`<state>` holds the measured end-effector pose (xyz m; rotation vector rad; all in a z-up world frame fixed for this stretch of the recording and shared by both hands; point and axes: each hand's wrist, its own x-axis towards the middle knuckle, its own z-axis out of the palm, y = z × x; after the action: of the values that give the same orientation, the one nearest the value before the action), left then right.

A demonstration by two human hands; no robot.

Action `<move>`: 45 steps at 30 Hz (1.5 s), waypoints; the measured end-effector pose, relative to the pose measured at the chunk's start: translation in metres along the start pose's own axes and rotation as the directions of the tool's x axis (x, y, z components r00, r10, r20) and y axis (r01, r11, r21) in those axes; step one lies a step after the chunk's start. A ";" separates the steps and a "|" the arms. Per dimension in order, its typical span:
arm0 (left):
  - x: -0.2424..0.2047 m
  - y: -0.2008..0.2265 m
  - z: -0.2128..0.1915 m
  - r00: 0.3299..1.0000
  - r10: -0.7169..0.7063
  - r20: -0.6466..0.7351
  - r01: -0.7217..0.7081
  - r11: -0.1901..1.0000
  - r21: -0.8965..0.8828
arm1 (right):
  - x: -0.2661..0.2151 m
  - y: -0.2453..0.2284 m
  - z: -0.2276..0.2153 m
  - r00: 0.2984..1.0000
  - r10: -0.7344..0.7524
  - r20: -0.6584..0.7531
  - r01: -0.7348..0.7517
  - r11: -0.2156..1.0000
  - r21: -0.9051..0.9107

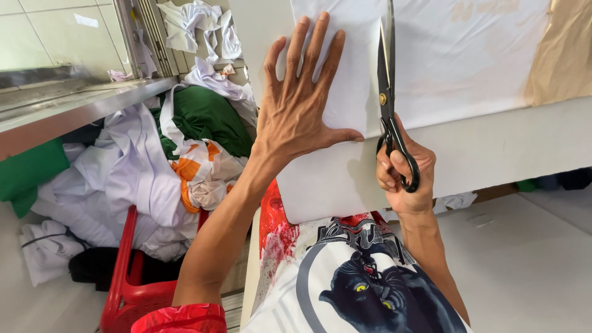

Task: The person places a paper pattern on a white fabric and secures it with a metal weight. They then use shears to cut the fabric along the pattern's outline. After cutting, the person removes the pattern and continues cutting the fabric.

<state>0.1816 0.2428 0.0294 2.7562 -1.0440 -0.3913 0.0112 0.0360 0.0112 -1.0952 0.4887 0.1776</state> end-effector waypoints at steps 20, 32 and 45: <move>-0.002 -0.003 0.001 0.999 0.010 -0.053 -0.013 0.999 -0.052 | 0.029 -0.014 0.012 0.999 -0.005 -0.035 0.005 1.000 0.003; -0.003 -0.005 0.002 0.996 0.008 -0.084 -0.014 0.998 -0.067 | 0.035 -0.021 0.015 0.999 0.029 -0.042 -0.029 0.999 -0.015; -0.004 -0.005 0.004 0.996 0.007 -0.090 -0.013 0.998 -0.065 | 0.054 -0.024 0.019 0.998 0.028 -0.049 -0.031 0.997 -0.068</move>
<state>0.1810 0.2493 0.0254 2.6827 -1.0046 -0.2926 0.0736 0.0364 0.0128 -1.1618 0.5456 0.1949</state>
